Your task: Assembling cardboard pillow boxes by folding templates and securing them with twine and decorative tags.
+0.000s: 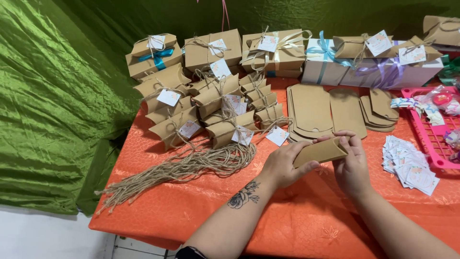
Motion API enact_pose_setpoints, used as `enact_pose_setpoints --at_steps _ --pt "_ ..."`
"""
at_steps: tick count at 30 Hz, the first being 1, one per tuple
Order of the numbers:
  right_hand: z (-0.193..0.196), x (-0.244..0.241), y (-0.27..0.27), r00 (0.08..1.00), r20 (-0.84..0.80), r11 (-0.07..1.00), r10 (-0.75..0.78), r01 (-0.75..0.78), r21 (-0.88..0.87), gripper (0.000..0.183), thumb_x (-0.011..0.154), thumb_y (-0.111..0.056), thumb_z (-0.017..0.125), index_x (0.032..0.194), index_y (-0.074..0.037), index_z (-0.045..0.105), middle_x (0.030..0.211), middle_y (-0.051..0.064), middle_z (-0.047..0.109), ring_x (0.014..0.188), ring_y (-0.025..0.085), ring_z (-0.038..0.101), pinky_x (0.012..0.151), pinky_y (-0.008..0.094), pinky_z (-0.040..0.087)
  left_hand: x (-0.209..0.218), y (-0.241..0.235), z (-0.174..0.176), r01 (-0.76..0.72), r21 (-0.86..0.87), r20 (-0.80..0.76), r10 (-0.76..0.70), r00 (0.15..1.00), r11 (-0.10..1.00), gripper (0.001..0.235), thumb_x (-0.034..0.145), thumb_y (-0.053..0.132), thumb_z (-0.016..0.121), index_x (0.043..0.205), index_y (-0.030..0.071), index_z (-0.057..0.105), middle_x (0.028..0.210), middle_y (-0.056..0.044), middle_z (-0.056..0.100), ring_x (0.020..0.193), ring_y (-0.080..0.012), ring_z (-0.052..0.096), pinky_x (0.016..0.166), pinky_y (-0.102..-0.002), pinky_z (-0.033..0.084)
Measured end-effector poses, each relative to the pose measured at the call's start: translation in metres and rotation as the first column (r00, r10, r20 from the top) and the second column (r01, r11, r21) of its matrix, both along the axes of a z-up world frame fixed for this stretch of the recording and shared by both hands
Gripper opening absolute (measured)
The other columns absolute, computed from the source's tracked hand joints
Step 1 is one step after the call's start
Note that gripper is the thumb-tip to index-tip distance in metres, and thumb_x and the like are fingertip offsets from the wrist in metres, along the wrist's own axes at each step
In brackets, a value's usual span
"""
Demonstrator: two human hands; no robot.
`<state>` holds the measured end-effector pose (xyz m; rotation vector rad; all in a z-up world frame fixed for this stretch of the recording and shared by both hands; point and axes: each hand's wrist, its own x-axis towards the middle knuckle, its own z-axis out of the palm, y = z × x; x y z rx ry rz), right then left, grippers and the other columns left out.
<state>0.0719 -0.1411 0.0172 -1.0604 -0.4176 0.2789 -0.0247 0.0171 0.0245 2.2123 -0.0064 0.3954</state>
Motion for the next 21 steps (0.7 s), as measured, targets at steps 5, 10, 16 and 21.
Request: enact_pose_setpoints --at_steps 5,10,16,21 --pt "-0.017 0.017 -0.012 0.997 0.063 0.990 0.050 -0.040 -0.139 0.026 0.112 -0.028 0.044 0.119 -0.003 0.048 0.115 0.028 0.068 0.101 0.030 0.069 0.091 0.040 0.057 -0.003 0.004 0.008 0.025 0.048 -0.007 -0.024 1.000 0.999 0.079 0.087 0.075 0.036 0.137 0.017 0.056 0.121 -0.011 0.069 0.112 -0.0332 0.066 0.091 -0.048 0.052" --pt "-0.012 0.012 -0.012 0.994 0.095 0.972 0.045 -0.022 -0.234 0.036 0.114 -0.037 0.044 0.109 -0.005 0.059 0.111 0.017 0.070 0.107 0.025 0.067 0.097 0.037 0.054 -0.002 0.005 0.008 0.066 0.094 -0.033 -0.063 0.997 0.993 0.088 0.084 0.077 0.029 0.138 0.014 0.056 0.129 -0.010 0.069 0.112 -0.0323 0.066 0.083 -0.048 0.053" --pt "-0.013 0.017 -0.008 0.997 0.044 0.978 0.064 -0.054 -0.202 0.036 0.112 -0.040 0.048 0.103 -0.007 0.058 0.106 0.017 0.068 0.109 0.025 0.066 0.101 0.034 0.052 -0.003 0.002 0.003 0.041 0.103 -0.044 -0.037 0.998 0.994 0.081 0.087 0.073 0.030 0.141 0.017 0.053 0.128 -0.011 0.068 0.111 -0.0326 0.065 0.084 -0.049 0.054" --pt "0.017 -0.003 -0.006 0.941 -0.338 0.999 -0.026 0.014 -0.038 0.023 0.111 -0.019 0.057 0.096 -0.002 0.060 0.087 0.016 0.069 0.070 0.017 0.069 0.075 0.030 0.063 -0.007 0.011 0.002 0.150 -0.381 -0.175 -0.231 0.957 0.912 0.094 0.075 0.055 0.076 0.155 0.046 0.029 0.162 0.002 0.037 0.131 -0.0357 0.057 0.110 -0.045 0.049"
